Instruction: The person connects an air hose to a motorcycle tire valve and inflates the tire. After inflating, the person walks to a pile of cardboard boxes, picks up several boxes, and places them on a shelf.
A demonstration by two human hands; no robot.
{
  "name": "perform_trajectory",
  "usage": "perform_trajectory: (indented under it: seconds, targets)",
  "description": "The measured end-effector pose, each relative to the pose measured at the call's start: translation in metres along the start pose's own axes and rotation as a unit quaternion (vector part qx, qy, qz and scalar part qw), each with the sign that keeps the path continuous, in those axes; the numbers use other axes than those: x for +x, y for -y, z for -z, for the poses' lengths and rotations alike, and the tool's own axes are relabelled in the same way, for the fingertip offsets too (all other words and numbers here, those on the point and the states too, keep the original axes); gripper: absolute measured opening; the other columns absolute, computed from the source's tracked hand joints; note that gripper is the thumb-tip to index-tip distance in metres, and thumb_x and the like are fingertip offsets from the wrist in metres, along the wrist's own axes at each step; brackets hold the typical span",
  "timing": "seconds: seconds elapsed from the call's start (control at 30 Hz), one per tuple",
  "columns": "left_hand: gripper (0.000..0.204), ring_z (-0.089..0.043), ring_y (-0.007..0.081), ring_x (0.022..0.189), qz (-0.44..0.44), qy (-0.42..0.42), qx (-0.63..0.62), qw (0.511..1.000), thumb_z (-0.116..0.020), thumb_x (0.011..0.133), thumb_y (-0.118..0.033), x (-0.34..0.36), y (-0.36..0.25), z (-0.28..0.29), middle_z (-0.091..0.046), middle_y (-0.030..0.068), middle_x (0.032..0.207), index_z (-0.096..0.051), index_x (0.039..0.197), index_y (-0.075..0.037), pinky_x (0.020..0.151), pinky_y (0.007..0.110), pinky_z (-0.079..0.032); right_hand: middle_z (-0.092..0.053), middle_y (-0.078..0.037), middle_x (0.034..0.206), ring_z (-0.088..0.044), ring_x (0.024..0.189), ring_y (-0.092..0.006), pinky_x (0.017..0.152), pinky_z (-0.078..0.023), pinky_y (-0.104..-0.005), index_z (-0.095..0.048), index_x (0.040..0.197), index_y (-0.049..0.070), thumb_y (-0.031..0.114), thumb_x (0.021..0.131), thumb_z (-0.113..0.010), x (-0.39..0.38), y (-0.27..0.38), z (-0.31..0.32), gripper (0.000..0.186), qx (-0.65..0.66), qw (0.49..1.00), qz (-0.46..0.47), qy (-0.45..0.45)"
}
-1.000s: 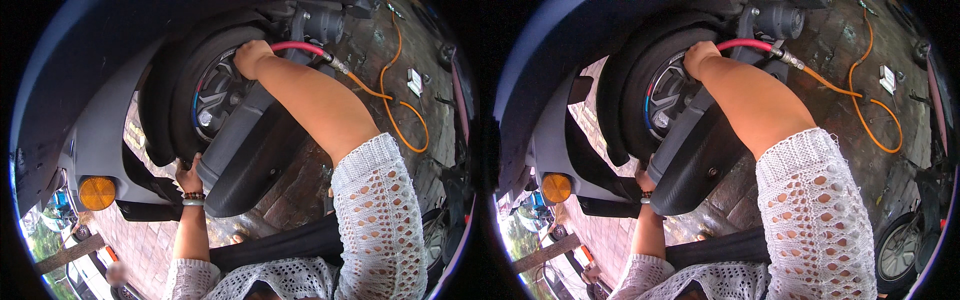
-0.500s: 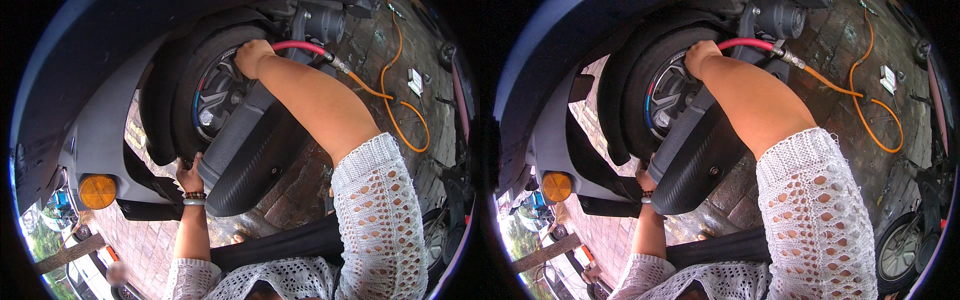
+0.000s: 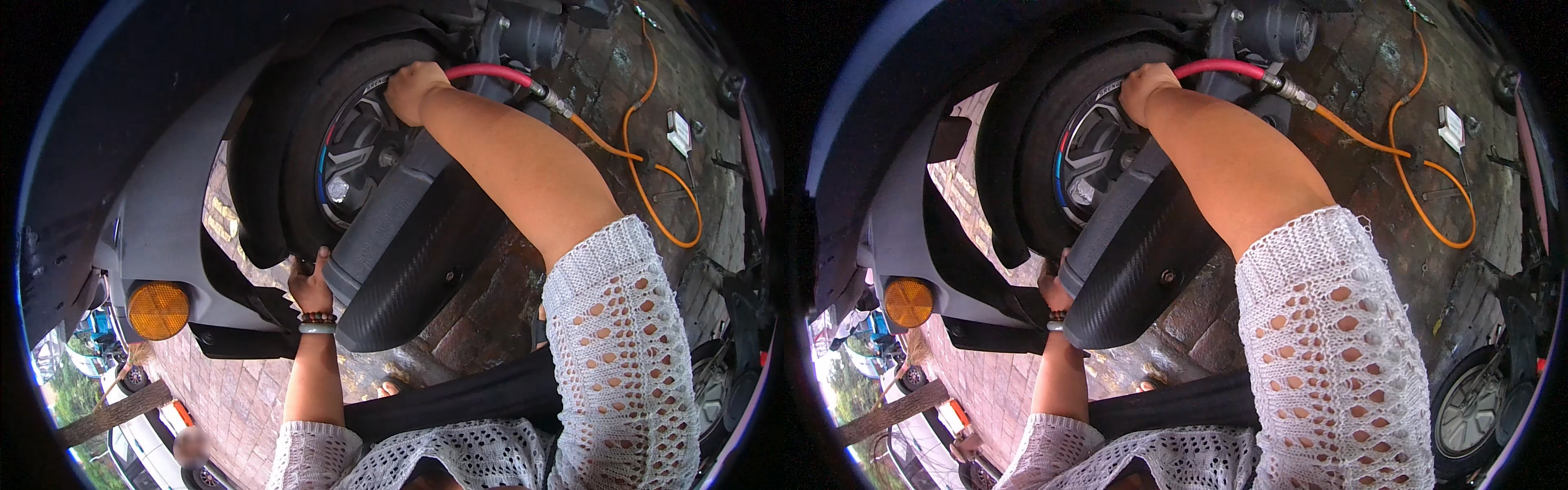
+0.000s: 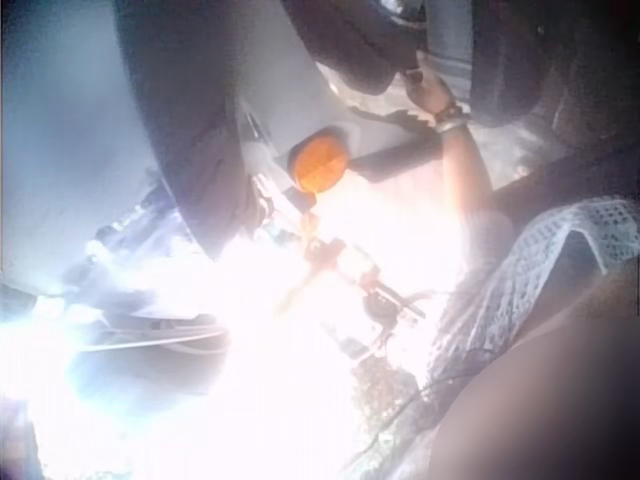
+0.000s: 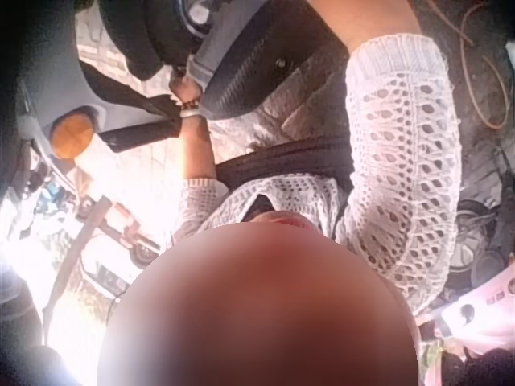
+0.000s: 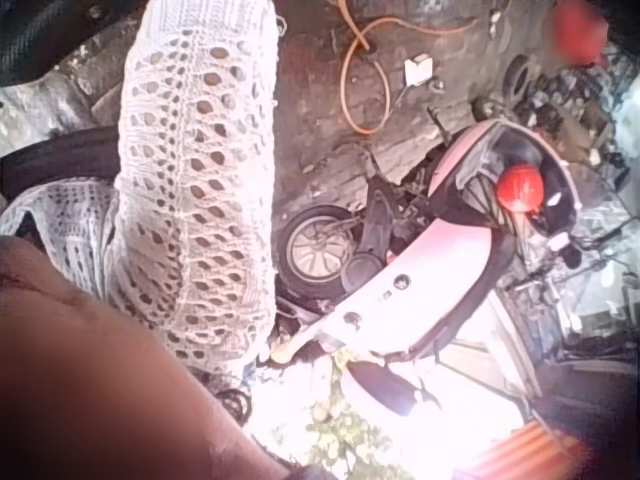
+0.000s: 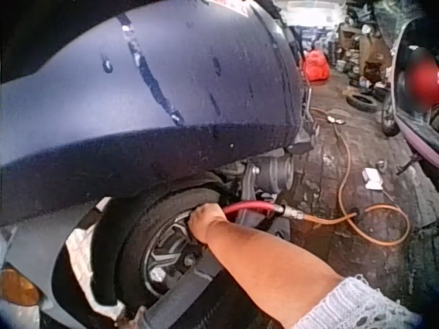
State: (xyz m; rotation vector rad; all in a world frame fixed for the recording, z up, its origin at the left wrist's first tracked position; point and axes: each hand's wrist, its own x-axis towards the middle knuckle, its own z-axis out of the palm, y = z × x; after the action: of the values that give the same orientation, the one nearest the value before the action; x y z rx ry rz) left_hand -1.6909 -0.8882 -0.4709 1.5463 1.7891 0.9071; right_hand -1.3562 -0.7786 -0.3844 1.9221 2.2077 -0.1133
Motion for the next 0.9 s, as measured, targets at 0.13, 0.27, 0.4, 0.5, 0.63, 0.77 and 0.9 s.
perform_trajectory:
  seconds: [0.13,0.27,0.4,0.5,0.63,0.77,0.9]
  targets:
    - [0.053,-0.042,0.0142,0.057,0.003,-0.001,-0.008,1.000,-0.077,0.076,-0.042,0.001,0.003,-0.001,-0.049,0.0023,0.056,-0.058,0.080,0.007,0.055,0.032,-0.037,-0.066,-0.007,0.118,-0.064,0.108,-0.0243,0.083,-0.055,-0.0381,-0.071,0.110,0.012,0.016,0.084,-0.061,0.004,0.000,-0.003,0.028,-0.001,1.000,0.000,0.007]
    - [0.054,-0.042,0.0140,0.058,0.009,-0.010,0.013,1.000,-0.077,0.077,-0.042,-0.002,-0.012,-0.004,-0.050,0.0020,0.058,-0.060,0.086,0.008,0.056,0.032,-0.038,-0.066,-0.007,0.118,-0.064,0.108,-0.0243,0.083,-0.055,-0.0384,-0.070,0.111,0.012,0.016,0.084,-0.062,0.006,-0.001,-0.004,0.028,-0.005,1.000,-0.012,0.023]
    - [0.056,-0.044,0.0146,0.059,0.025,0.001,0.016,1.000,-0.076,0.077,-0.043,-0.001,-0.007,0.000,-0.052,0.0025,0.061,-0.062,0.096,0.008,0.057,0.032,-0.039,-0.066,-0.008,0.118,-0.064,0.108,-0.0247,0.083,-0.055,-0.0388,-0.070,0.111,0.011,0.016,0.083,-0.063,0.006,0.001,-0.003,0.029,-0.002,1.000,-0.008,0.014]
    - [0.059,-0.045,0.0155,0.060,0.006,-0.024,0.028,0.999,-0.076,0.077,-0.043,-0.003,-0.013,-0.003,-0.053,0.0035,0.062,-0.062,0.098,0.009,0.058,0.032,-0.040,-0.066,-0.008,0.118,-0.063,0.109,-0.0247,0.083,-0.055,-0.0390,-0.070,0.110,0.011,0.015,0.083,-0.063,0.006,-0.001,-0.005,0.028,0.002,1.000,-0.008,0.009]
    - [0.064,-0.046,0.0164,0.061,0.011,-0.036,0.053,0.998,-0.076,0.076,-0.045,-0.008,-0.023,-0.006,-0.054,0.0055,0.063,-0.061,0.102,0.011,0.060,0.034,-0.042,-0.066,-0.008,0.118,-0.063,0.109,-0.0254,0.084,-0.054,-0.0384,-0.071,0.108,0.011,0.014,0.084,-0.059,0.003,-0.002,-0.003,0.027,-0.012,1.000,-0.009,0.017]
    - [0.068,-0.055,0.0219,0.067,0.009,-0.011,0.039,0.999,-0.077,0.074,-0.046,0.000,0.002,-0.001,-0.060,0.0128,0.069,-0.061,0.105,0.013,0.066,0.035,-0.046,-0.066,-0.009,0.118,-0.063,0.109,-0.0262,0.084,-0.054,-0.0381,-0.071,0.108,0.010,0.013,0.083,-0.060,0.000,0.000,0.000,0.027,0.020,1.000,-0.005,0.011]
    - [0.065,-0.065,0.0346,0.084,-0.094,-0.029,0.134,0.986,-0.080,0.069,-0.041,0.013,0.041,0.007,-0.067,0.0215,0.088,-0.061,0.106,0.009,0.077,0.040,-0.050,-0.063,-0.013,0.122,-0.063,0.110,-0.0283,0.084,-0.055,-0.0418,-0.069,0.113,0.008,0.012,0.086,-0.057,0.001,0.010,0.008,0.030,0.038,0.996,-0.068,0.034]
